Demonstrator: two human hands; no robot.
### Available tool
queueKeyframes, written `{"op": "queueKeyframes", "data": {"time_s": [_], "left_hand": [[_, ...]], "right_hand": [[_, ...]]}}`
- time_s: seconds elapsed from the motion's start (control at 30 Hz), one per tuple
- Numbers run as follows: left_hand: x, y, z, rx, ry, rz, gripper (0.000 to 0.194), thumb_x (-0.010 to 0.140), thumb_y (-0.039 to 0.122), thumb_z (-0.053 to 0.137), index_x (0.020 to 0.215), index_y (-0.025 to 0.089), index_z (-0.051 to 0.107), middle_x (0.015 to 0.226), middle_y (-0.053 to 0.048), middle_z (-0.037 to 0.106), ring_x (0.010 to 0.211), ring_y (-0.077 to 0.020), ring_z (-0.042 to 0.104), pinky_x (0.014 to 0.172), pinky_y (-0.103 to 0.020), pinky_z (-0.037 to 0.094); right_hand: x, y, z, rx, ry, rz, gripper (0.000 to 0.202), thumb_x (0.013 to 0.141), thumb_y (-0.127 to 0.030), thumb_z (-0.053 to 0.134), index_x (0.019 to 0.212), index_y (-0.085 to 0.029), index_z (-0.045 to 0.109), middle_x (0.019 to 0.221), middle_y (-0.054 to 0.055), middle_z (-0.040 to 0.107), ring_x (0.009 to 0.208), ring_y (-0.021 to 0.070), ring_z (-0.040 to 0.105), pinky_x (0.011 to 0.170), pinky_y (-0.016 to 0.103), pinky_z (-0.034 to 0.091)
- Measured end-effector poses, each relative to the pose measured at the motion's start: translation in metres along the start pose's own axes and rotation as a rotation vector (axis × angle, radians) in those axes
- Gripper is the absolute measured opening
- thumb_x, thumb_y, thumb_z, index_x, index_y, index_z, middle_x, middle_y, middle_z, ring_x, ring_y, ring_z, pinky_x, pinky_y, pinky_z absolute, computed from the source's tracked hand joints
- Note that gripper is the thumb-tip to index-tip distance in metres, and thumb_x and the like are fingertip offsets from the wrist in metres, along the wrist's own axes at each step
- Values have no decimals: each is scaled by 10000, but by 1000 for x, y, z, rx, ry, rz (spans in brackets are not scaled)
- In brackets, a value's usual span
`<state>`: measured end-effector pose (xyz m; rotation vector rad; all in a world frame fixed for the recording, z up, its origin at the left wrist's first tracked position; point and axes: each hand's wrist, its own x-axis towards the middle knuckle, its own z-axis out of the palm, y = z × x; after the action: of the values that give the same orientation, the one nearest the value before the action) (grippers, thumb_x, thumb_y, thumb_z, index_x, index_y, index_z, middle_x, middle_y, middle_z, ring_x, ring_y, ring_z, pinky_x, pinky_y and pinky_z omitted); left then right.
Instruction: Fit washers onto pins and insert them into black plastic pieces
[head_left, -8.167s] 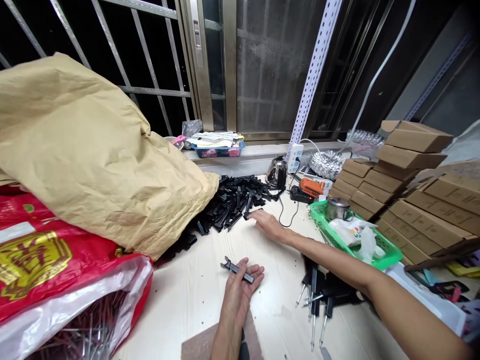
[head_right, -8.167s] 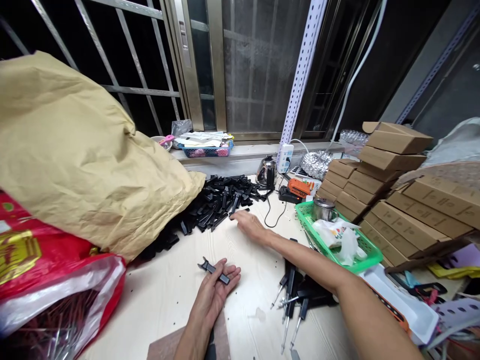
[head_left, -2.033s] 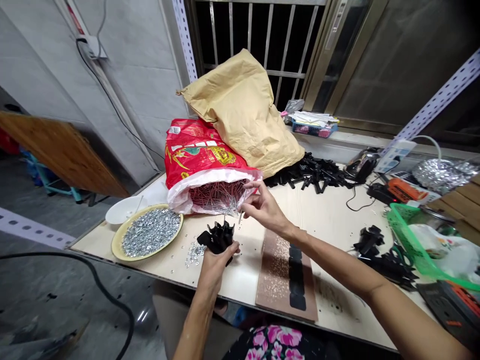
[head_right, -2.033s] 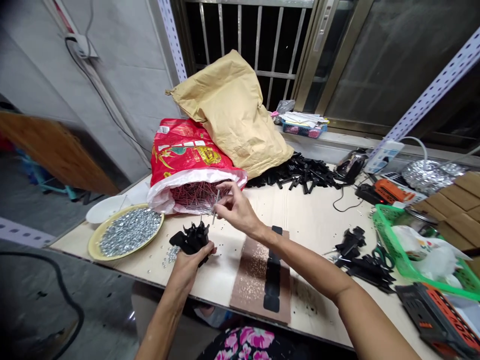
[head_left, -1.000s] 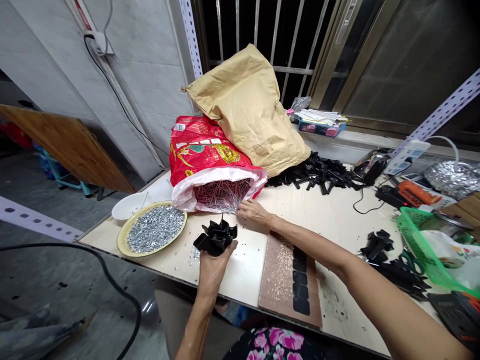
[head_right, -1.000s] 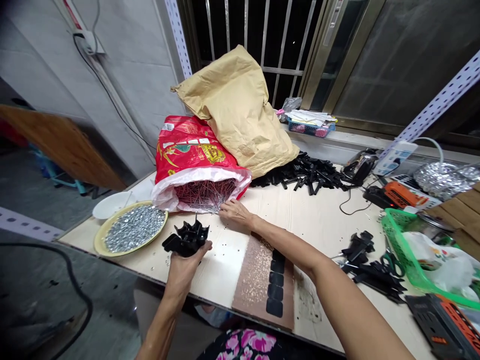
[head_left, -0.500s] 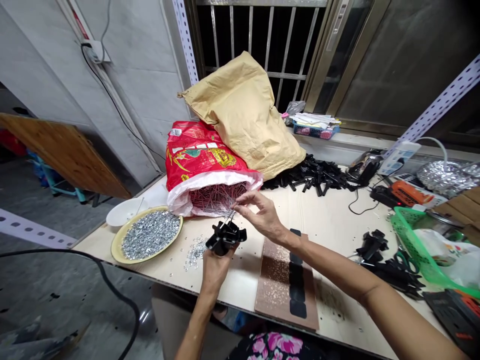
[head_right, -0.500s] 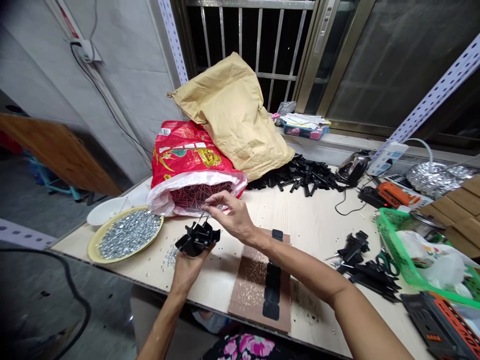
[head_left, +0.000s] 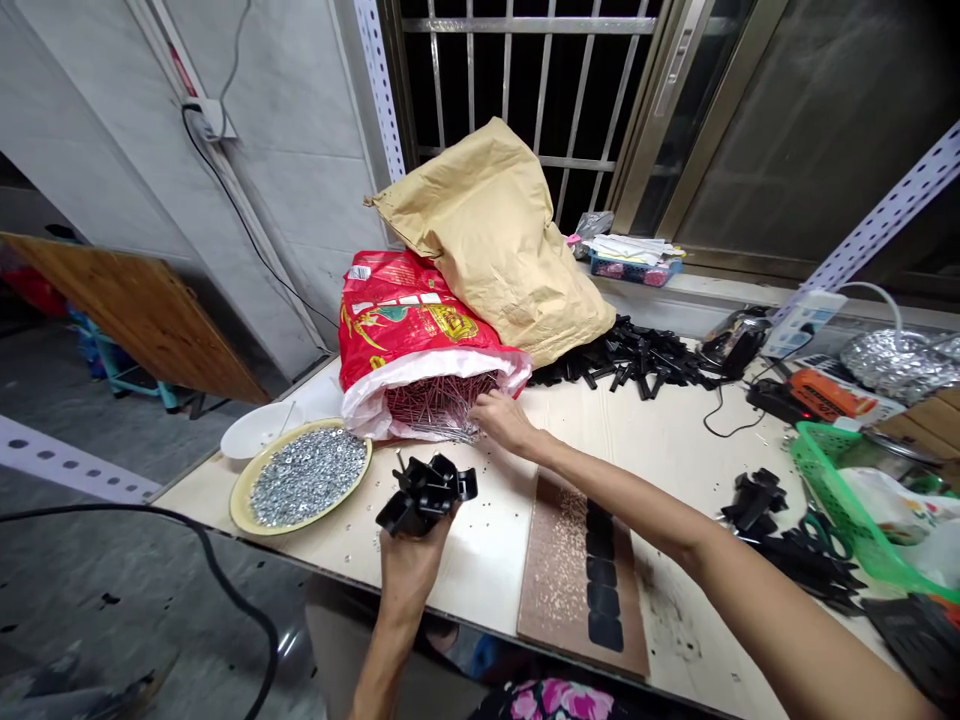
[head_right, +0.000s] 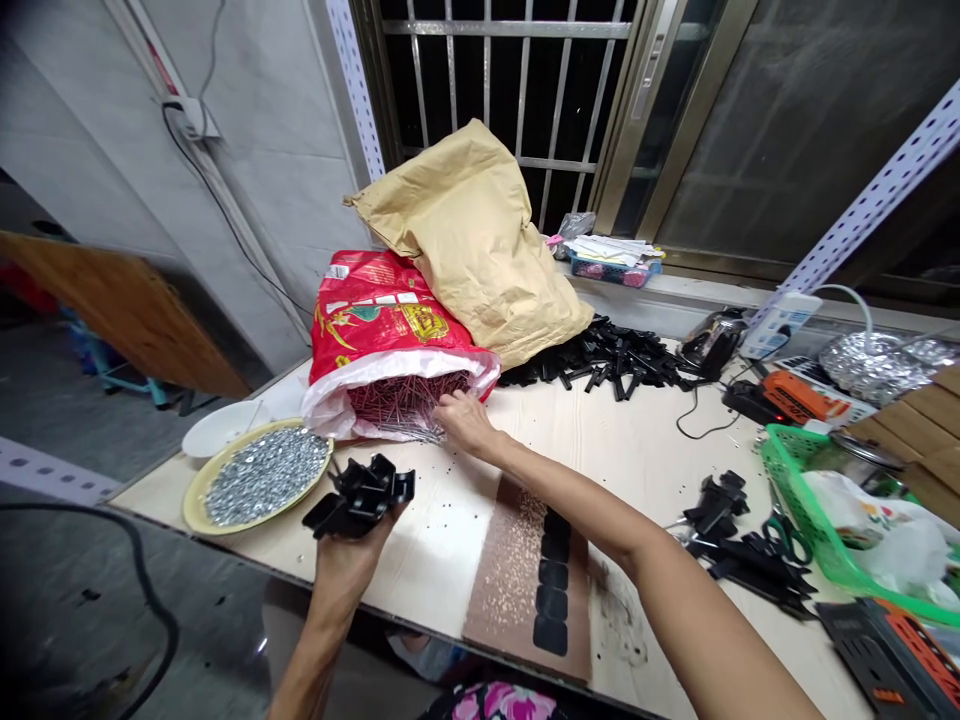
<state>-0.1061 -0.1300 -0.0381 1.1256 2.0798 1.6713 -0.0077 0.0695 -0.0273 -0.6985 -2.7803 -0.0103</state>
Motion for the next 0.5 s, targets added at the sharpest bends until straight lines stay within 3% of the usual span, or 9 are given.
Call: {"op": "queueKeyframes", "data": {"time_s": [0.1,0.23,0.33,0.5], "left_hand": [[-3,-4,-1,-45,-36,-32,264,579,353,733,783,194,681,767,-35,737,785,-273,688,736,-400,551],[-4,-1,-1,-65,-76,-61,229,605,328,725,769,178,668,780,-42,729,788,-268,682,750,-399,545],[0,8,0,-88,-59,-125,247,590,322,737,769,165,673,790,-56,727,828,-268,673,802,-401,529],[9,18,2,-382,-186,-405,360,533,341,790,781,115,660,722,-51,692,677,-199,656,716,-343,543]], "right_hand": [[12,0,25,-78,-94,-99,181,885,-102,500,844,-131,675,926,95,642,896,201,512,755,322,358],[24,2,37,-105,-136,-208,218,890,-65,448,835,-108,655,883,107,649,862,192,513,808,344,340],[28,8,34,-88,-115,-267,188,883,-69,469,820,-119,638,869,93,648,872,186,509,854,344,324],[32,11,11,-18,9,-221,163,921,-165,457,883,-125,610,818,80,624,818,174,519,805,306,351]]}}
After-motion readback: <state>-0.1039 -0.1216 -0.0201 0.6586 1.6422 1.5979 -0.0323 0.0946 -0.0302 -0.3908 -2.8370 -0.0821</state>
